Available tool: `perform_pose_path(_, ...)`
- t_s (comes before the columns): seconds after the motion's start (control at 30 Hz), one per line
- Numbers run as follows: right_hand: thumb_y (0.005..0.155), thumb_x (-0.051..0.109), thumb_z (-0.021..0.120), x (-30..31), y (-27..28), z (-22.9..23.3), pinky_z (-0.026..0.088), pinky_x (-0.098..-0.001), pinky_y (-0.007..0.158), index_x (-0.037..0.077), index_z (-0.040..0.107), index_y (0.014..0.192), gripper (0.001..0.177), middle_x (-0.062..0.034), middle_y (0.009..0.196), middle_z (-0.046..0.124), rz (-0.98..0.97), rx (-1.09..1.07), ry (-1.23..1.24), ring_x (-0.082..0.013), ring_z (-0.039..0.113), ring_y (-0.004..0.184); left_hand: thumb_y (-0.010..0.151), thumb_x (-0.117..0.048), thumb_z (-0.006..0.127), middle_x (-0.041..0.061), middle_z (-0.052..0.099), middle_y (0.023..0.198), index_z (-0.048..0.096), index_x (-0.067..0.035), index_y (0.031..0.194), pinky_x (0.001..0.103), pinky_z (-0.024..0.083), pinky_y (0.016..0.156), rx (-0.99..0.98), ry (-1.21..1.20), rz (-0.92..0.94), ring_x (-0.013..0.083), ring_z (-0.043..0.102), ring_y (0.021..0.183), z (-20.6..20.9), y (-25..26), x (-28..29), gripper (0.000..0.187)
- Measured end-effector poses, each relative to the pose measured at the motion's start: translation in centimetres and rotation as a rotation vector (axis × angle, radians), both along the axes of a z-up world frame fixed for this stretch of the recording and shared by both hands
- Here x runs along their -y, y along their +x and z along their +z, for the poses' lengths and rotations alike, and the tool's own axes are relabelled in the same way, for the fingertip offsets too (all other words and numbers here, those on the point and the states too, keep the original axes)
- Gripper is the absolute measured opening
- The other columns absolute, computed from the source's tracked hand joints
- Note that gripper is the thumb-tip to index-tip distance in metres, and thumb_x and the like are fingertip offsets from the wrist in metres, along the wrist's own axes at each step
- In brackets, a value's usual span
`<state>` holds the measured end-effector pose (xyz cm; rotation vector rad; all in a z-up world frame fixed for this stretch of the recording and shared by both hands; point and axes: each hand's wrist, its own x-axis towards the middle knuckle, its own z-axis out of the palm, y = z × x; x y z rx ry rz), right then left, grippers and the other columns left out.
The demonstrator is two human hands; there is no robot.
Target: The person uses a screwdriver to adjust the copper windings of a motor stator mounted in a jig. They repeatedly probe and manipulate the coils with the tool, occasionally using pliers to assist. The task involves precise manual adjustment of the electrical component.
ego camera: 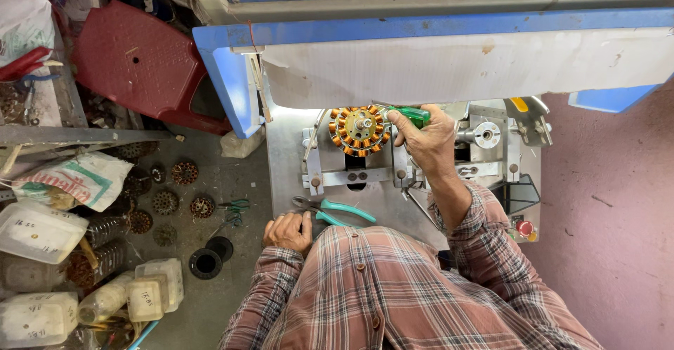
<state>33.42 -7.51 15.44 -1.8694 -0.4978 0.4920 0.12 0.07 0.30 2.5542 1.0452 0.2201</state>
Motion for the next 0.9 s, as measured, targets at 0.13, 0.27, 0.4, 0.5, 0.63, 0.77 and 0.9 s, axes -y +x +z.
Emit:
perform_pose_path(0.13, 0.095, 0.02, 0.079, -0.2, 0.9, 0.3, 0.041, -0.0204, 0.039, 0.001, 0.073, 0.083, 0.023, -0.0011, 0.056, 0.065, 0.089, -0.021, -0.016, -0.0049, 0.059, 0.047, 0.092, -0.032, 0.067, 0.001, 0.061, 0.063, 0.063, -0.012, 0.062, 0.039, 0.046, 0.063, 0.033, 0.026, -0.008, 0.0221, 0.06, 0.064, 0.0, 0.0, 0.0, 0.037)
perform_pose_path(0.27, 0.095, 0.022, 0.077, -0.3, 1.9, 0.3, 0.034, -0.0226, 0.036, 0.002, 0.075, 0.073, 0.029, 0.0001, 0.049, 0.059, 0.137, -0.045, -0.067, -0.0045, 0.05, 0.041, 0.092, -0.032, 0.067, 0.001, 0.061, 0.063, 0.063, -0.012, 0.062, 0.04, 0.045, 0.062, 0.024, 0.014, -0.011, 0.0218, 0.06, 0.063, -0.3, -0.1, -0.1, 0.037)
perform_pose_path(0.4, 0.094, 0.022, 0.078, -0.6, 2.3, 0.4, 0.034, -0.0221, 0.034, 0.003, 0.076, 0.074, 0.027, 0.0017, 0.047, 0.058, 0.135, -0.032, -0.088, -0.0027, 0.049, 0.039, 0.092, -0.032, 0.068, 0.001, 0.062, 0.063, 0.062, -0.012, 0.062, 0.039, 0.045, 0.061, 0.032, -0.002, -0.016, 0.0218, 0.06, 0.063, -0.5, -0.2, -0.1, 0.037)
perform_pose_path(0.5, 0.094, 0.022, 0.077, -0.4, 2.2, 0.5, 0.033, -0.0222, 0.034, 0.004, 0.077, 0.075, 0.026, 0.0009, 0.047, 0.059, 0.13, -0.055, -0.117, -0.0037, 0.049, 0.039, 0.092, -0.032, 0.068, 0.001, 0.062, 0.063, 0.062, -0.012, 0.061, 0.04, 0.045, 0.062, 0.07, 0.046, -0.007, 0.0225, 0.06, 0.063, -0.5, -0.2, 0.0, 0.037)
perform_pose_path(0.63, 0.098, 0.015, 0.074, 0.4, 1.4, 0.3, 0.046, -0.0199, 0.047, 0.001, 0.074, 0.094, 0.015, -0.0056, 0.074, 0.072, 0.146, -0.033, 0.045, -0.0057, 0.062, 0.056, 0.092, -0.032, 0.068, 0.001, 0.062, 0.063, 0.062, -0.012, 0.061, 0.04, 0.045, 0.062, 0.064, 0.028, -0.003, 0.0223, 0.06, 0.064, -0.6, -0.2, 0.1, 0.037)
perform_pose_path(0.77, 0.098, 0.009, 0.073, 2.1, -0.4, -0.2, 0.06, -0.0198, 0.06, 0.002, 0.07, 0.113, 0.017, -0.0089, 0.101, 0.078, 0.067, -0.049, 0.215, -0.0087, 0.073, 0.073, 0.092, -0.032, 0.068, 0.001, 0.062, 0.063, 0.062, -0.012, 0.061, 0.04, 0.045, 0.063, 0.065, 0.004, 0.012, 0.0224, 0.061, 0.064, -0.3, -0.2, 0.1, 0.037)
perform_pose_path(0.9, 0.098, 0.01, 0.072, 4.9, -1.7, -0.2, 0.062, -0.0208, 0.064, 0.005, 0.07, 0.115, 0.017, -0.0077, 0.104, 0.078, 0.063, 0.058, 0.224, -0.0096, 0.074, 0.077, 0.092, -0.033, 0.067, 0.002, 0.062, 0.064, 0.062, -0.012, 0.062, 0.04, 0.046, 0.065, 0.079, 0.013, 0.007, 0.023, 0.061, 0.065, 0.3, 0.1, 0.0, 0.037)
